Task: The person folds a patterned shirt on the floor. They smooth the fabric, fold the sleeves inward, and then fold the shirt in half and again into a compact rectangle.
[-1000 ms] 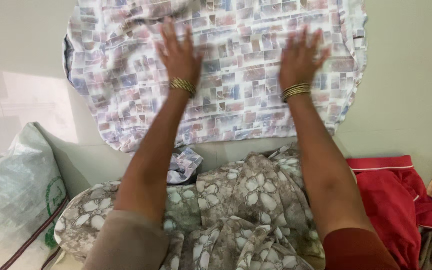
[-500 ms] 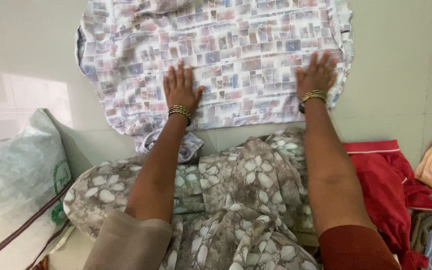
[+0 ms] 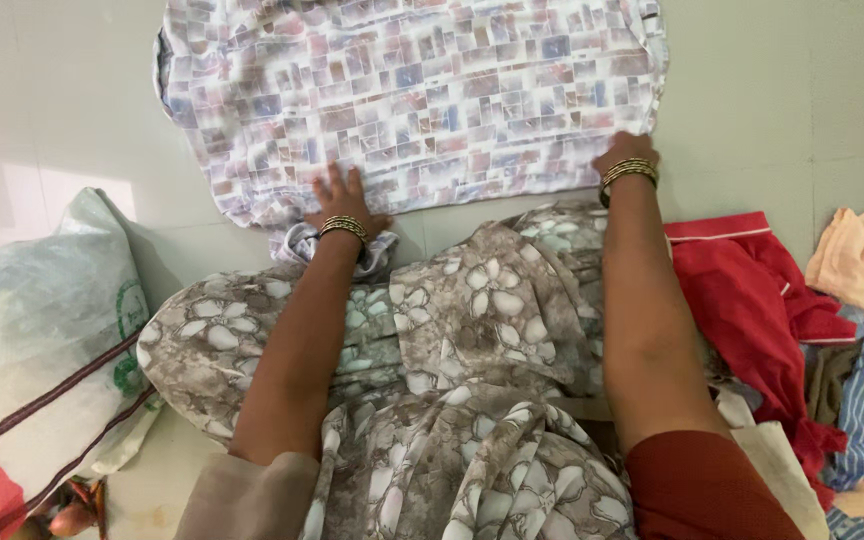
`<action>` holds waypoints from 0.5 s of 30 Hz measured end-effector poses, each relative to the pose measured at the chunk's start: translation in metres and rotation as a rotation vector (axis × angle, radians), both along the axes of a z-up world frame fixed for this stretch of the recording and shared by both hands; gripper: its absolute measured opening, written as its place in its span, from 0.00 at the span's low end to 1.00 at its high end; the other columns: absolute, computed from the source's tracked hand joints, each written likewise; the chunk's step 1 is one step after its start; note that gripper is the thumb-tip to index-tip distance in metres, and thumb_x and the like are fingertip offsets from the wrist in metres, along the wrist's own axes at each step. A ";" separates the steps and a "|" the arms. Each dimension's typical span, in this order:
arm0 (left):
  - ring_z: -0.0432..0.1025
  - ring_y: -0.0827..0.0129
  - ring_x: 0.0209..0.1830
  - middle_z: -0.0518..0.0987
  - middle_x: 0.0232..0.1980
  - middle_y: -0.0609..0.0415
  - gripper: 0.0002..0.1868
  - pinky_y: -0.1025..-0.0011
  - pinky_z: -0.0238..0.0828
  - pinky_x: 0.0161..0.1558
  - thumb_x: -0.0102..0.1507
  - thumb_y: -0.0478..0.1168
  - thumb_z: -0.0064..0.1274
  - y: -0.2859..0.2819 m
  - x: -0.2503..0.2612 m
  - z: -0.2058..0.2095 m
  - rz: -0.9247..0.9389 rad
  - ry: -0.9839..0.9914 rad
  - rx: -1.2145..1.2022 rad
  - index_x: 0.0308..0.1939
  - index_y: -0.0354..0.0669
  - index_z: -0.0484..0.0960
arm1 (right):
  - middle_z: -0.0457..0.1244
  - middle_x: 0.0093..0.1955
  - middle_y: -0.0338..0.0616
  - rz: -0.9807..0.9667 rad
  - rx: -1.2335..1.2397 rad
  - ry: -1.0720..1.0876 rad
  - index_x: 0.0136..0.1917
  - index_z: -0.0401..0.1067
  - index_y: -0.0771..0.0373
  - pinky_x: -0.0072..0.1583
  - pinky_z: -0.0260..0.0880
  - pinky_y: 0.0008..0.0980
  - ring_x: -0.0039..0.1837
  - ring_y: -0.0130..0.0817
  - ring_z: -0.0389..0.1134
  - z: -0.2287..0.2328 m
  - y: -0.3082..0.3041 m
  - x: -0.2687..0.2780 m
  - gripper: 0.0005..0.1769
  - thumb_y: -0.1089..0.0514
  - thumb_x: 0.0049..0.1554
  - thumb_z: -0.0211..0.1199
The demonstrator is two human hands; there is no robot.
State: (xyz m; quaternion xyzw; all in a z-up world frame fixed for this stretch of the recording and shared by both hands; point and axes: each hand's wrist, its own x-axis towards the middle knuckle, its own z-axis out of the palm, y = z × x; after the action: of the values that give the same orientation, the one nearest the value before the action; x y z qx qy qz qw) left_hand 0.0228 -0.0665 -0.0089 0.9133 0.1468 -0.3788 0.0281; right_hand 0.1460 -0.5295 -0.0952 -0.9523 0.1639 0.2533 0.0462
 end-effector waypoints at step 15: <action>0.50 0.38 0.77 0.44 0.80 0.46 0.37 0.37 0.69 0.59 0.67 0.44 0.53 0.077 -0.024 -0.022 0.545 -0.139 0.140 0.77 0.63 0.53 | 0.68 0.58 0.58 -0.389 0.068 0.125 0.57 0.75 0.68 0.56 0.74 0.49 0.57 0.49 0.72 -0.015 -0.017 -0.004 0.35 0.36 0.51 0.74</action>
State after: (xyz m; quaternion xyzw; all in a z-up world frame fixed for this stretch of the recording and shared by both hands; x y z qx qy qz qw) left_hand -0.0008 0.0102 -0.0311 0.8637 0.4103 -0.2828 0.0757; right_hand 0.1417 -0.5468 -0.1103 -0.8830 0.3386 0.3038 0.1159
